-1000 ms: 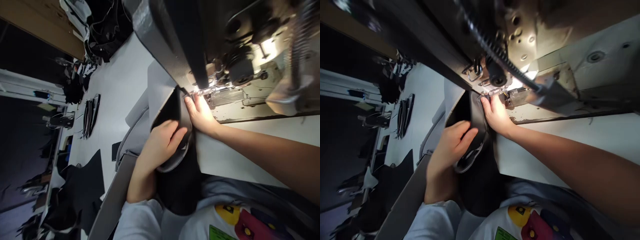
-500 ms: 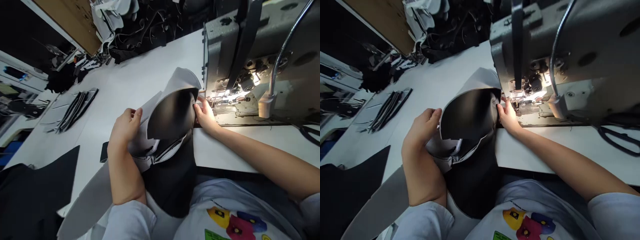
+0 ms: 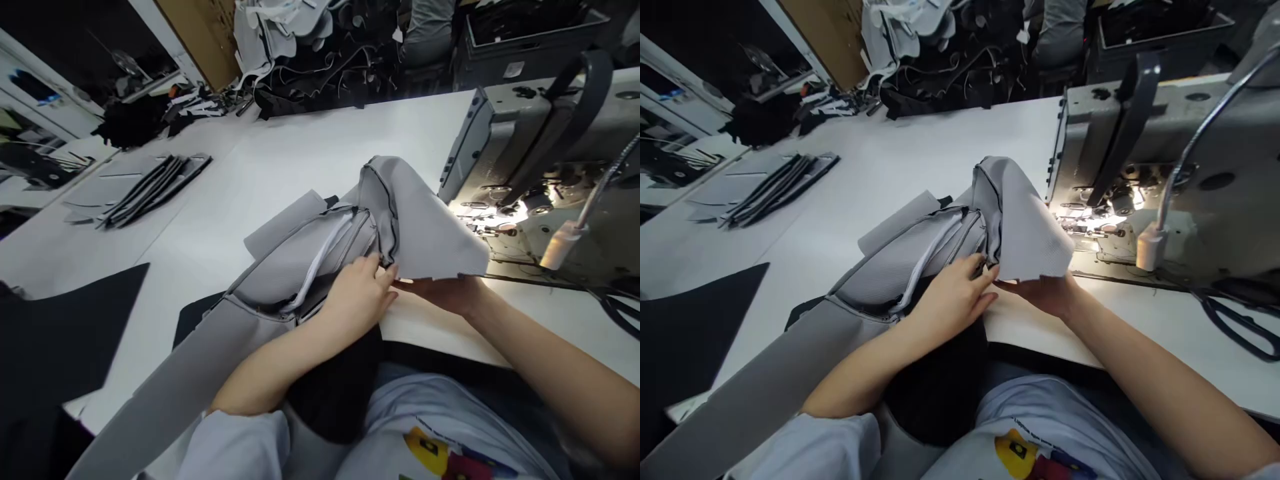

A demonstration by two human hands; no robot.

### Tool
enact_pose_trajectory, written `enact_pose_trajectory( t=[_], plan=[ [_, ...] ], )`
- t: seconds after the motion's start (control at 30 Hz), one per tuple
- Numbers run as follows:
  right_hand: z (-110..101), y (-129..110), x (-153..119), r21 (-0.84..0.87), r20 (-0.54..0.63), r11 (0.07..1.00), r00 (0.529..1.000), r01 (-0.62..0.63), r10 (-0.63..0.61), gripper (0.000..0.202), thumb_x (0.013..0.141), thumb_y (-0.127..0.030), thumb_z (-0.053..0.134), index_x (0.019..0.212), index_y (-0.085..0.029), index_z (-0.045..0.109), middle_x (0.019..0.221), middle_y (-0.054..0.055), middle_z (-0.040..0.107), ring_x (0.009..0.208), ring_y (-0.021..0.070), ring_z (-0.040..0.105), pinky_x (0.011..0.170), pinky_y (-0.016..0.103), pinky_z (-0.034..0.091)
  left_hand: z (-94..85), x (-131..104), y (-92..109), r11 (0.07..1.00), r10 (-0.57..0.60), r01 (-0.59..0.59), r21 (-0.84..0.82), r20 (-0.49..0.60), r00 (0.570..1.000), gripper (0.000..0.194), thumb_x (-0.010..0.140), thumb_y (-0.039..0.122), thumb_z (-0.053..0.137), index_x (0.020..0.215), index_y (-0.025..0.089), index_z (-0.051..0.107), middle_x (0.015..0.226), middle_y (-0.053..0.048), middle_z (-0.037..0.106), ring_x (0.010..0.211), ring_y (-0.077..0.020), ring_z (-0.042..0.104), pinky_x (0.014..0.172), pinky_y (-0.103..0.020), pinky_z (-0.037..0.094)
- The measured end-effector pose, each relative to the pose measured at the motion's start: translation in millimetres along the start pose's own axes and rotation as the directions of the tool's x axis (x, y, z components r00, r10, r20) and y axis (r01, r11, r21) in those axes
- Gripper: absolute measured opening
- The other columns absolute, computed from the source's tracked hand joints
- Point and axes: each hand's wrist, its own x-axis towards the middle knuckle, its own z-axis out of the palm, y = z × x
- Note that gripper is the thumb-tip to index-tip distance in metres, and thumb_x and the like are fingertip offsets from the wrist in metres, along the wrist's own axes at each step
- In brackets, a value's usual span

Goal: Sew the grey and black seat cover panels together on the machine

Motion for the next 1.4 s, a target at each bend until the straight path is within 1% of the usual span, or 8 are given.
enact_pose_trajectory(
  t=[0.2,0.43,0.57,0.73,0.87,1.07,1.23,1.4],
  plan=[
    [-10.3,0.8,-0.8,-0.318,-0.078,0.948,0.996,0.023,-0.050,0.034,0.070,-0.060,0.059,0.080,-0.028,0.062,0.080,0.005,0.066,0.079,0.0256,0.062,0.071,0.042,0.054,8.5,-3.7,12.2,0.999,0.036,-0.035,0.040,-0.019,0.999,0.031,0.094,0.018,0.049,0.121,0.010,0.061,0.118,-0.019,0.059,0.099,-0.0278,0.060,0.076,-0.039,0.052],
    [-19.4,24.2,23.2,-0.299,-0.065,0.951,0.992,0.085,-0.109,0.030,0.082,-0.056,0.044,0.080,-0.029,0.057,0.084,0.001,0.063,0.082,0.0202,0.059,0.076,0.037,0.051,-4.6,1.7,-11.4,0.906,-0.041,-0.129,-0.403,-0.387,0.921,0.021,0.093,0.019,0.044,0.082,0.017,0.061,0.095,-0.010,0.066,0.092,-0.0209,0.060,0.084,-0.035,0.050],
    [-5.1,27.0,27.1,-0.199,0.031,0.979,0.999,-0.036,0.044,0.015,0.078,-0.042,0.058,0.080,-0.027,0.060,0.083,0.001,0.063,0.084,0.0196,0.059,0.083,0.036,0.051,-1.4,22.8,-39.1,0.546,-0.356,0.112,-0.830,-0.110,0.928,0.019,0.089,0.033,0.054,0.077,0.021,0.047,0.065,0.002,0.057,0.057,-0.0123,0.054,0.057,-0.025,0.045],
    [13.3,20.2,25.7,-0.115,0.094,0.982,0.982,-0.152,0.163,0.010,0.065,-0.025,0.069,0.072,-0.023,0.063,0.080,0.000,0.062,0.073,0.0137,0.057,0.073,0.028,0.051,16.9,56.0,-58.8,0.231,-0.332,0.342,-0.911,0.256,0.908,0.036,0.078,0.049,0.068,0.074,0.022,0.044,0.052,0.007,0.045,0.039,-0.0092,0.042,0.041,-0.021,0.029],
    [7.7,4.1,-1.7,-0.547,0.128,0.836,0.983,-0.037,0.128,0.014,0.075,-0.036,0.068,0.076,-0.022,0.069,0.086,0.004,0.068,0.080,0.0180,0.062,0.078,0.032,0.051,23.7,69.1,-52.9,0.494,-0.288,0.318,-0.809,0.193,0.938,0.028,0.080,0.037,0.065,0.067,0.021,0.046,0.056,0.005,0.045,0.048,-0.0112,0.042,0.047,-0.024,0.029],
    [39.8,-37.3,-61.6,-0.923,0.383,0.037,0.910,0.382,0.158,0.034,0.092,-0.032,0.052,0.121,-0.031,0.069,0.106,0.005,0.072,0.094,0.0237,0.068,0.083,0.036,0.053,25.9,85.3,-39.5,0.812,-0.194,0.246,-0.529,0.154,0.969,0.027,0.080,0.025,0.055,0.059,0.022,0.039,0.057,0.002,0.043,0.057,-0.0154,0.041,0.056,-0.029,0.026],
    [67.7,-55.4,-60.5,-0.920,0.379,-0.026,0.868,0.392,-0.322,0.037,0.095,-0.032,0.042,0.121,-0.024,0.068,0.086,0.004,0.073,0.074,0.0190,0.067,0.070,0.031,0.052,22.6,70.0,-54.6,0.708,-0.210,0.199,-0.677,0.067,0.975,0.026,0.081,0.020,0.046,0.057,0.022,0.035,0.056,0.003,0.037,0.055,-0.0142,0.037,0.054,-0.029,0.023],
    [77.0,-69.2,-55.4,-0.959,0.279,-0.041,0.959,0.281,0.055,0.038,0.094,-0.043,0.047,0.122,-0.027,0.067,0.086,0.004,0.072,0.075,0.0224,0.067,0.065,0.032,0.052,16.5,32.3,-64.5,0.695,-0.298,0.206,-0.689,-0.016,0.954,0.023,0.079,0.022,0.044,0.058,0.021,0.033,0.057,0.003,0.033,0.057,-0.0133,0.035,0.054,-0.028,0.020]
  ],
)
